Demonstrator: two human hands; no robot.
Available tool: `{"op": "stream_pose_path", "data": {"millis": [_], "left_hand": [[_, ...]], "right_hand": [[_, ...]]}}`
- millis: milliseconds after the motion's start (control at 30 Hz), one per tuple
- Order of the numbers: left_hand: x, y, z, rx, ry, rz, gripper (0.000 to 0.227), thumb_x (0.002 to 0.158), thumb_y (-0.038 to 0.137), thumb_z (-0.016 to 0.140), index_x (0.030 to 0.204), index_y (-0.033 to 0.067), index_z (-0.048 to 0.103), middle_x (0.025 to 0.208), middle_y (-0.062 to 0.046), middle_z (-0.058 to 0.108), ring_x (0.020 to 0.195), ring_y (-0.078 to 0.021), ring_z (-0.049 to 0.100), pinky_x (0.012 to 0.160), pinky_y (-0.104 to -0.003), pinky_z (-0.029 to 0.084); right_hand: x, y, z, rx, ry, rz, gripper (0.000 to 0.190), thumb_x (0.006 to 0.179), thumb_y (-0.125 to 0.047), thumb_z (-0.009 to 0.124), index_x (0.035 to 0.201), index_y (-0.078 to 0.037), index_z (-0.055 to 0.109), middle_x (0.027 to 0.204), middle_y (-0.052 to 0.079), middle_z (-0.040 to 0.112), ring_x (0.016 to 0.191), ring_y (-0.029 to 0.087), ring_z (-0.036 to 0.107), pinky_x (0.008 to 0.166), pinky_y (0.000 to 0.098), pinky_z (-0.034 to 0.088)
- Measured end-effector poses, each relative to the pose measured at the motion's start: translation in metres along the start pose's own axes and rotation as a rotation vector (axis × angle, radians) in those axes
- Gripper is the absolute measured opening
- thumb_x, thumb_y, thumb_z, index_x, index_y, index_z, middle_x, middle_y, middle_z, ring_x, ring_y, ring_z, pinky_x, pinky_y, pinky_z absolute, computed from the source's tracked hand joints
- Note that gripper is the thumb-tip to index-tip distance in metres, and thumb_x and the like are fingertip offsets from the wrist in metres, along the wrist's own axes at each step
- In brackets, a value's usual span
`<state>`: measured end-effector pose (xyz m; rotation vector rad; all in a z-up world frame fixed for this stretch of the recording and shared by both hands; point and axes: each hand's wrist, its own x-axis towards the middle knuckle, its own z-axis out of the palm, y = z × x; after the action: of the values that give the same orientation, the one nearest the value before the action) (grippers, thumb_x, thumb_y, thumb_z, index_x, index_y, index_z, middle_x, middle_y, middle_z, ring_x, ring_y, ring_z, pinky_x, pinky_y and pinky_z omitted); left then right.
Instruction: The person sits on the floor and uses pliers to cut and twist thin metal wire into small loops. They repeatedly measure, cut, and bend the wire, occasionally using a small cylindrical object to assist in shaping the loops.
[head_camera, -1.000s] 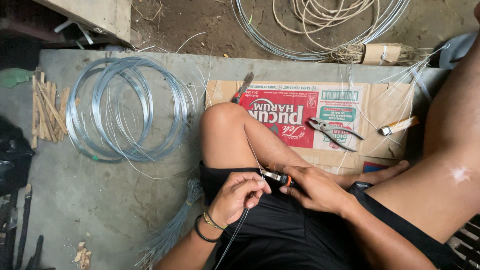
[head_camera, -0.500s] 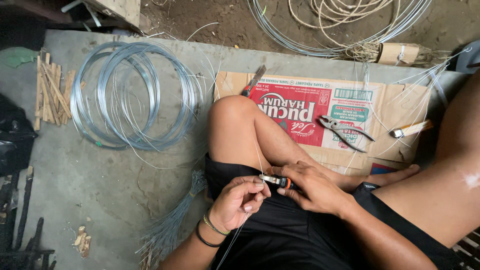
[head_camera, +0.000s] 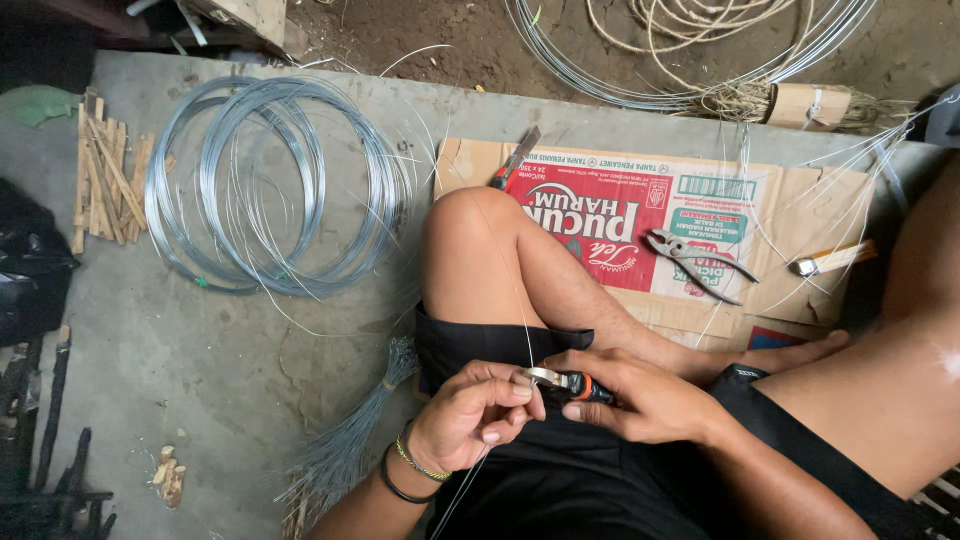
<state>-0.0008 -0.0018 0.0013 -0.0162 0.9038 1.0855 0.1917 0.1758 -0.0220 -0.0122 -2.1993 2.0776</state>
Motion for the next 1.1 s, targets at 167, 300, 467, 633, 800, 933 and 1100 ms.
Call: {"op": "stream_pose_path", "data": {"millis": [167,300,467,633,800,933,1100], "left_hand": [[-0.002,-0.002,-0.012,-0.036,0.088,-0.042,0.017,0.097,0.005,0.058,0.09,-0.0064,0.068,0.076,-0.009,0.065,0.048,-0.0067,0.045,0.044,-0.019,0.035],[-0.01,-0.007,-0.024,-0.038,0.141,-0.07,0.018,0.096,0.006,0.059,0.089,-0.0069,0.069,0.071,-0.007,0.062,0.047,-0.0065,0.044,0.043,-0.019,0.035],[-0.014,-0.013,-0.032,-0.057,0.194,-0.084,0.017,0.096,0.005,0.059,0.088,-0.0057,0.068,0.071,-0.008,0.063,0.048,-0.0072,0.045,0.043,-0.019,0.035],[-0.007,-0.014,-0.036,-0.038,0.174,-0.062,0.018,0.097,0.006,0.058,0.088,-0.005,0.068,0.073,-0.007,0.064,0.049,-0.0067,0.046,0.044,-0.018,0.035],[-0.002,-0.014,-0.042,-0.016,0.14,-0.028,0.018,0.099,0.007,0.057,0.089,-0.0043,0.068,0.072,-0.008,0.062,0.048,-0.0066,0.045,0.044,-0.018,0.035],[0.001,-0.015,-0.038,-0.002,0.094,-0.011,0.019,0.1,0.008,0.058,0.091,-0.0049,0.069,0.073,-0.006,0.062,0.051,-0.006,0.046,0.047,-0.018,0.035],[0.003,-0.003,-0.016,0.087,0.117,0.002,0.015,0.096,0.008,0.059,0.087,-0.0009,0.066,0.081,-0.008,0.07,0.052,-0.0083,0.051,0.046,-0.021,0.036]], "right_hand": [[0.01,0.008,0.017,0.235,-0.08,0.221,0.039,0.084,-0.012,0.077,0.118,-0.009,0.057,0.078,0.005,0.067,0.07,0.019,0.064,0.065,0.0338,0.051],[0.015,0.018,0.037,0.217,-0.117,0.335,0.035,0.081,-0.017,0.082,0.104,-0.009,0.056,0.074,0.004,0.067,0.066,0.017,0.063,0.062,0.0345,0.051],[0.021,0.035,0.05,0.175,-0.037,0.201,0.035,0.083,-0.02,0.086,0.098,-0.007,0.057,0.073,0.006,0.065,0.068,0.02,0.062,0.065,0.0349,0.05],[0.022,0.049,0.057,0.149,0.037,0.21,0.03,0.083,-0.02,0.084,0.096,-0.007,0.06,0.076,0.007,0.068,0.068,0.021,0.065,0.065,0.0354,0.053],[0.024,0.063,0.066,0.111,0.112,0.202,0.028,0.084,-0.019,0.082,0.099,-0.007,0.062,0.079,0.008,0.072,0.07,0.02,0.068,0.067,0.0352,0.054],[0.023,0.071,0.07,0.118,0.167,0.189,0.028,0.085,-0.019,0.082,0.098,-0.006,0.061,0.076,0.006,0.068,0.068,0.018,0.064,0.065,0.0348,0.053],[0.015,0.068,0.053,0.527,0.265,0.252,0.026,0.088,-0.019,0.077,0.103,-0.005,0.061,0.084,0.004,0.061,0.073,0.013,0.06,0.067,0.0331,0.054]]}}
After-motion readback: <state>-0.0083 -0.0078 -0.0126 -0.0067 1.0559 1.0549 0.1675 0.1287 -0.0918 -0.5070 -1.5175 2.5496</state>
